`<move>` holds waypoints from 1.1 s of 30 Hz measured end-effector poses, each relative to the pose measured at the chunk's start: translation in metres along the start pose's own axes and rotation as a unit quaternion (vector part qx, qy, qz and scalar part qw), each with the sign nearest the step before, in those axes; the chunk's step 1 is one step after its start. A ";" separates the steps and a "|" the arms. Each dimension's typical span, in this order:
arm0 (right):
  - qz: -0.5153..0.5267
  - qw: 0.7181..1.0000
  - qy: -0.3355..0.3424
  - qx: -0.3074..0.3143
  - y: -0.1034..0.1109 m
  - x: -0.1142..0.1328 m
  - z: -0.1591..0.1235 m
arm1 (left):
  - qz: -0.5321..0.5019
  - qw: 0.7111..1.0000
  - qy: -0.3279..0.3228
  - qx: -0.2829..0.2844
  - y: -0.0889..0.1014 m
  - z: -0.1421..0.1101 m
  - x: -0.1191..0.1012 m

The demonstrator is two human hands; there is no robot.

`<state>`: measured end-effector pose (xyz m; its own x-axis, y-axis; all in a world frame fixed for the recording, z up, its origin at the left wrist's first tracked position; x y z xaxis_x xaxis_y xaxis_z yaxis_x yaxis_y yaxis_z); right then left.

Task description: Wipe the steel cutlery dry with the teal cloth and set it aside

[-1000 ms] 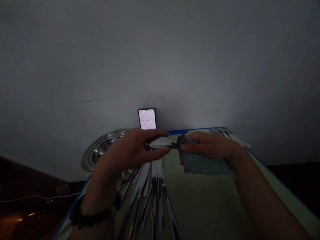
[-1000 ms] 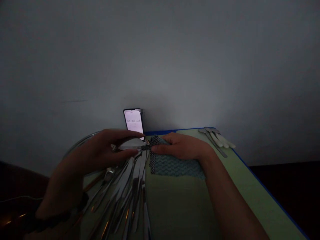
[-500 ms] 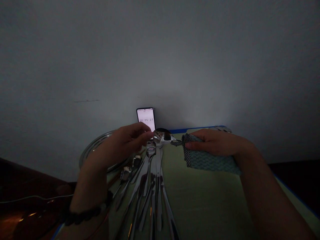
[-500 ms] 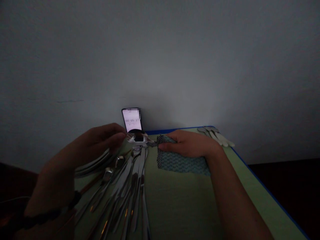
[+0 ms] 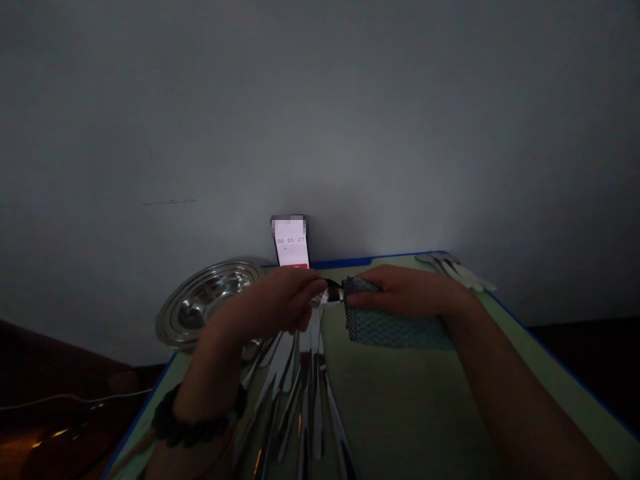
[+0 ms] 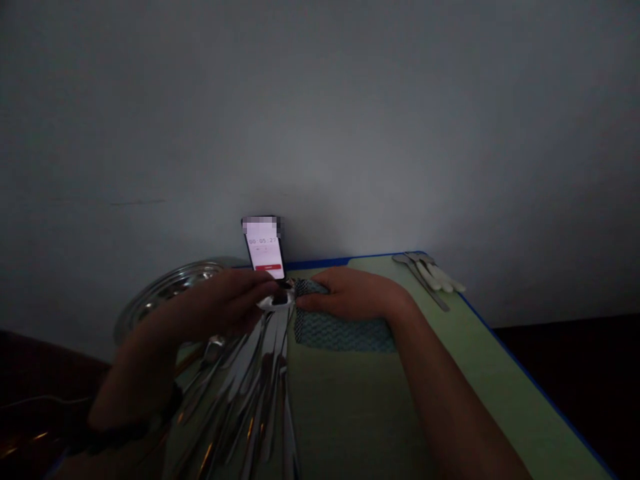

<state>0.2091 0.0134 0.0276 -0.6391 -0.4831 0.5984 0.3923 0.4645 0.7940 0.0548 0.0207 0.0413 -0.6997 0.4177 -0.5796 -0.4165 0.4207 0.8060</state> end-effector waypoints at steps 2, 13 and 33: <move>0.007 0.999 -0.018 -0.025 0.002 -0.001 0.000 | -0.001 1.000 -0.009 -0.003 0.000 0.001 -0.001; 0.010 0.999 -0.040 -0.009 0.012 -0.028 -0.016 | -0.122 0.983 0.046 -0.129 0.035 -0.020 0.043; 0.050 0.994 0.042 -0.084 0.011 -0.006 -0.007 | 0.037 0.964 -0.051 -0.257 0.025 -0.006 -0.006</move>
Point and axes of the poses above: each hand's wrist, its own z-axis towards the middle knuckle, its own y-axis out of the back of the hand, x = y × z, the point moved 5 cm from there along z, towards the middle knuckle, and after that the axes turned 2 degrees about -z, right-handed, at the moved point
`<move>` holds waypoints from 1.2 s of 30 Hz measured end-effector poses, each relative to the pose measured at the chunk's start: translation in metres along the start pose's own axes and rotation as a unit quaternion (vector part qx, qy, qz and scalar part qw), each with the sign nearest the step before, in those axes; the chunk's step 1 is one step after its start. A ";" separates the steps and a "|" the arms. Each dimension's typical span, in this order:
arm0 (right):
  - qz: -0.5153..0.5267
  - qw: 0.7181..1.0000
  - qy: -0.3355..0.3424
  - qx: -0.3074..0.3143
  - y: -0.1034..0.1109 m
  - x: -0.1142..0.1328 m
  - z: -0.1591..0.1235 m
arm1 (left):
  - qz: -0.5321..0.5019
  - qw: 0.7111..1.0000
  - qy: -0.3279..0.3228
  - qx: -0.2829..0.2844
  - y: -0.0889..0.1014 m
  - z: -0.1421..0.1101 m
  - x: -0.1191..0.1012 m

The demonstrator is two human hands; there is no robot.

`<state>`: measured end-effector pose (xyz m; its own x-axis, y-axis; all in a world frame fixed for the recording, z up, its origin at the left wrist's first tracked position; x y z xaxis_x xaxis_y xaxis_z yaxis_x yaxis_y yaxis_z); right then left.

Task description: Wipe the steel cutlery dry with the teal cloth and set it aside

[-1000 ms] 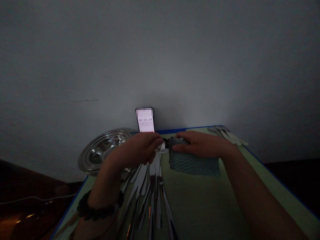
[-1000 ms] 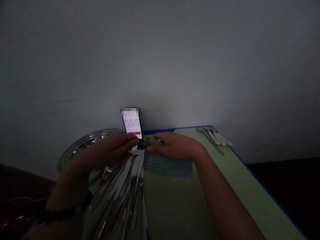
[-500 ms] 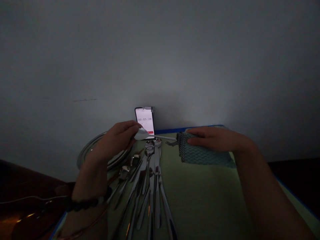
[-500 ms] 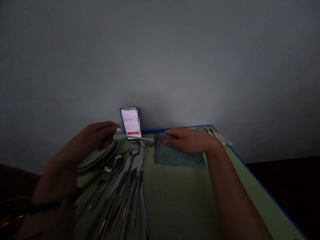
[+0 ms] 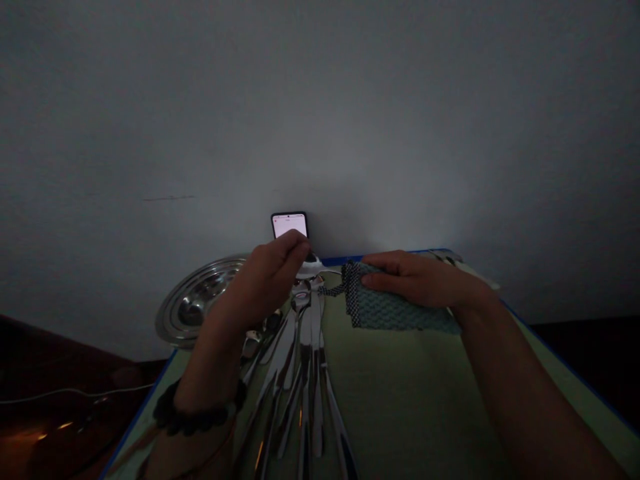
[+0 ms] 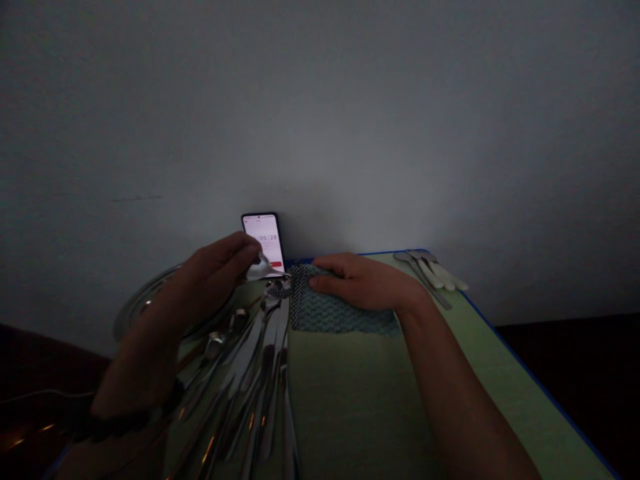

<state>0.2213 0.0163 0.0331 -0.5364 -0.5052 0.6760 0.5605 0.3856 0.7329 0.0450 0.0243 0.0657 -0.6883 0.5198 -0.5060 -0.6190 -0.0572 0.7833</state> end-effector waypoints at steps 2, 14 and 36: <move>-0.012 1.000 0.016 -0.016 -0.002 0.007 0.003 | 0.014 1.000 -0.025 0.009 -0.006 0.001 -0.007; -0.072 0.997 -0.002 -0.032 -0.005 0.007 0.010 | -0.013 0.999 -0.023 0.040 -0.012 0.006 0.014; -0.004 0.996 -0.085 -0.022 0.018 -0.017 -0.020 | -0.120 0.991 -0.014 -0.062 -0.007 0.001 0.031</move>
Point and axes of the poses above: each hand's wrist, its own z-axis towards the middle knuckle, its own y-axis out of the back of the hand, x = y × z, the point moved 5 cm from there along z, towards the middle knuckle, and after that the axes turned 2 degrees about -z, right-handed, at the moved point
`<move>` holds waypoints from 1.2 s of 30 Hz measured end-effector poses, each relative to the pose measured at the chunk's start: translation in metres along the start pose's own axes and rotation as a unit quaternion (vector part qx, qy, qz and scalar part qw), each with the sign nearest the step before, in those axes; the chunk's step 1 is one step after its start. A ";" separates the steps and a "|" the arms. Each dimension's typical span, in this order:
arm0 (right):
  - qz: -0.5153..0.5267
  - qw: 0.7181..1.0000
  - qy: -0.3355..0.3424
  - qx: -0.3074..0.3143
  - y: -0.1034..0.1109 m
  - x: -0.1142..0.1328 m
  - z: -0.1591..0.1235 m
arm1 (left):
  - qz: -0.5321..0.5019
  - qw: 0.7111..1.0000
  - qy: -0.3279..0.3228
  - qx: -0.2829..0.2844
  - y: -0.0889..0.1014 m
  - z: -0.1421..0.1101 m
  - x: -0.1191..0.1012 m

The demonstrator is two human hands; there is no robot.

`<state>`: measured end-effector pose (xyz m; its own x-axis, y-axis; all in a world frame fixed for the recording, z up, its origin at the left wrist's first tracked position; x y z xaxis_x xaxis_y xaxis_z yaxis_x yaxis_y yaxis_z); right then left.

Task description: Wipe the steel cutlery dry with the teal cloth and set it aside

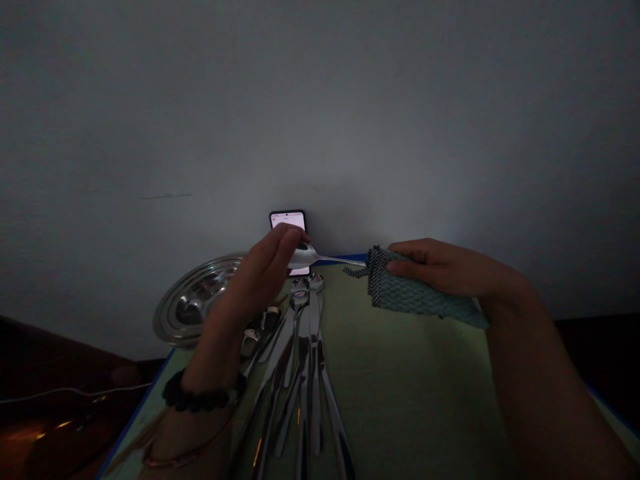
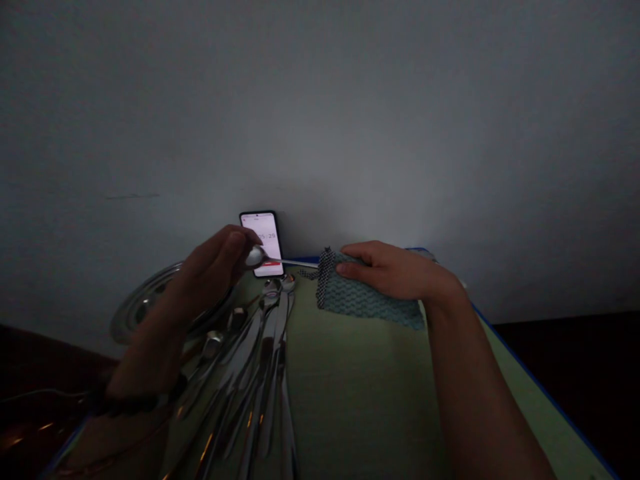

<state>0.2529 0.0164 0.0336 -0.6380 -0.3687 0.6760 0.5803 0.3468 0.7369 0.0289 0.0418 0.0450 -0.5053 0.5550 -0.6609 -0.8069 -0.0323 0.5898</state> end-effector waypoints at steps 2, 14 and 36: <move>-0.012 1.000 0.002 -0.006 0.000 -0.001 0.001 | 0.027 1.000 -0.014 0.000 -0.002 0.000 -0.003; -0.074 0.995 0.060 0.006 -0.011 0.016 0.012 | 0.035 0.996 -0.046 0.065 -0.028 -0.001 -0.029; -0.118 0.992 0.054 -0.012 -0.023 0.023 0.023 | 0.097 0.961 -0.003 0.261 -0.037 -0.007 -0.023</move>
Point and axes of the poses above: each hand's wrist, its own z-axis towards the middle knuckle, its own y-axis out of the back of the hand, x = y × z, the point moved 5 cm from there along z, towards the middle knuckle, and after that the axes turned 2 degrees about -z, right-handed, at the moved point
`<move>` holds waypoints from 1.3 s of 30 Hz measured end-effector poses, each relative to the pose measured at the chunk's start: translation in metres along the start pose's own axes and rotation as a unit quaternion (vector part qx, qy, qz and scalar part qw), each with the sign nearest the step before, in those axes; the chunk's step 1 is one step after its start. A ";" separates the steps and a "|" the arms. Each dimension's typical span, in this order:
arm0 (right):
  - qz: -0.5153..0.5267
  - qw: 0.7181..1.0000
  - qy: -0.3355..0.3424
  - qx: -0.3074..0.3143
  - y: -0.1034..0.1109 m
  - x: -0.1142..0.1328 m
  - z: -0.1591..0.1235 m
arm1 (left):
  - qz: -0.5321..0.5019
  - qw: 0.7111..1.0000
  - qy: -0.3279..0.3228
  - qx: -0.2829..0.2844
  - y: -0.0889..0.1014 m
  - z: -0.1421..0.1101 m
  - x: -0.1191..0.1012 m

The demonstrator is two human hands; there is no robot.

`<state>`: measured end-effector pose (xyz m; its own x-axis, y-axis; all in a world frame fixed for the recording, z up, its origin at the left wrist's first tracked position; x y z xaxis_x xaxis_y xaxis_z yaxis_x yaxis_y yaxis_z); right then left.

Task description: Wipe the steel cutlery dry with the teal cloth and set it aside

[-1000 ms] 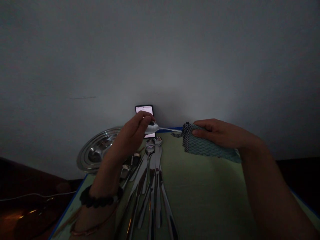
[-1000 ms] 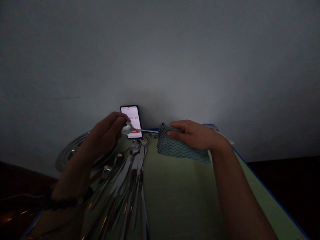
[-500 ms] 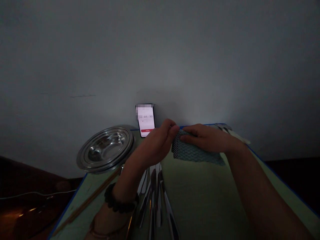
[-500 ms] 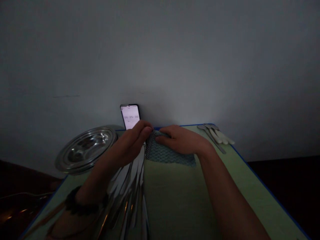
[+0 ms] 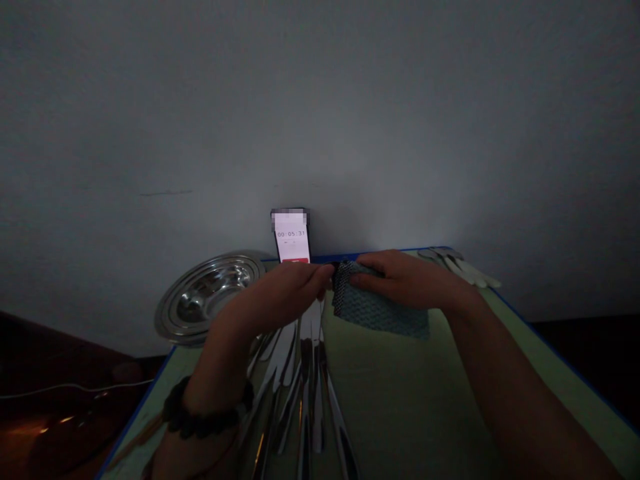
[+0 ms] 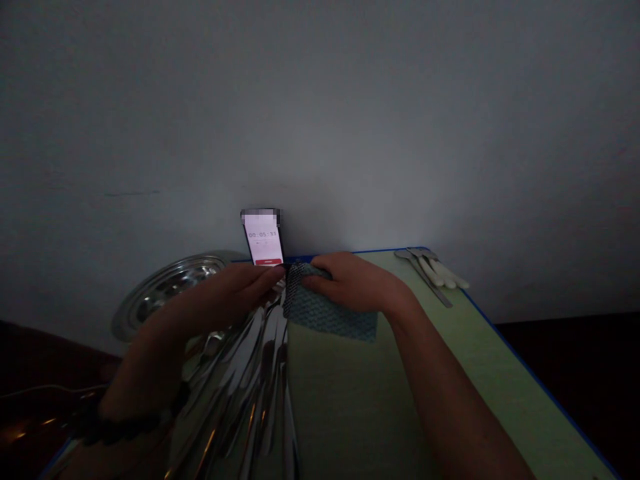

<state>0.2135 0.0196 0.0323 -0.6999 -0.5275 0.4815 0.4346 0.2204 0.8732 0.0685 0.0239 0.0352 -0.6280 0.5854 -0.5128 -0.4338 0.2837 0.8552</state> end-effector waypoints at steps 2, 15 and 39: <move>-0.002 1.000 0.003 0.004 0.000 0.000 0.000 | -0.015 1.000 -0.004 0.009 -0.001 -0.001 -0.002; 0.028 0.999 0.015 -0.035 0.006 0.003 -0.002 | -0.092 0.995 -0.017 0.020 -0.007 0.005 -0.018; 0.347 0.928 -0.119 0.057 -0.001 -0.036 -0.030 | -0.348 0.921 -0.005 -0.177 0.040 -0.032 0.054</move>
<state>0.2552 0.0134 0.0123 -0.3844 -0.0325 0.9226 0.7749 0.5319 0.3416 -0.0030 0.0425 0.0393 -0.1134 0.3636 -0.9246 -0.9133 0.3283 0.2412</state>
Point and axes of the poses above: each hand's wrist, its own z-axis towards the middle knuckle, its own y-axis out of the back of the hand, x = y × z, the point moved 5 cm from there along z, towards the middle knuckle, and after that the axes turned 2 degrees about -z, right-handed, at the moved point
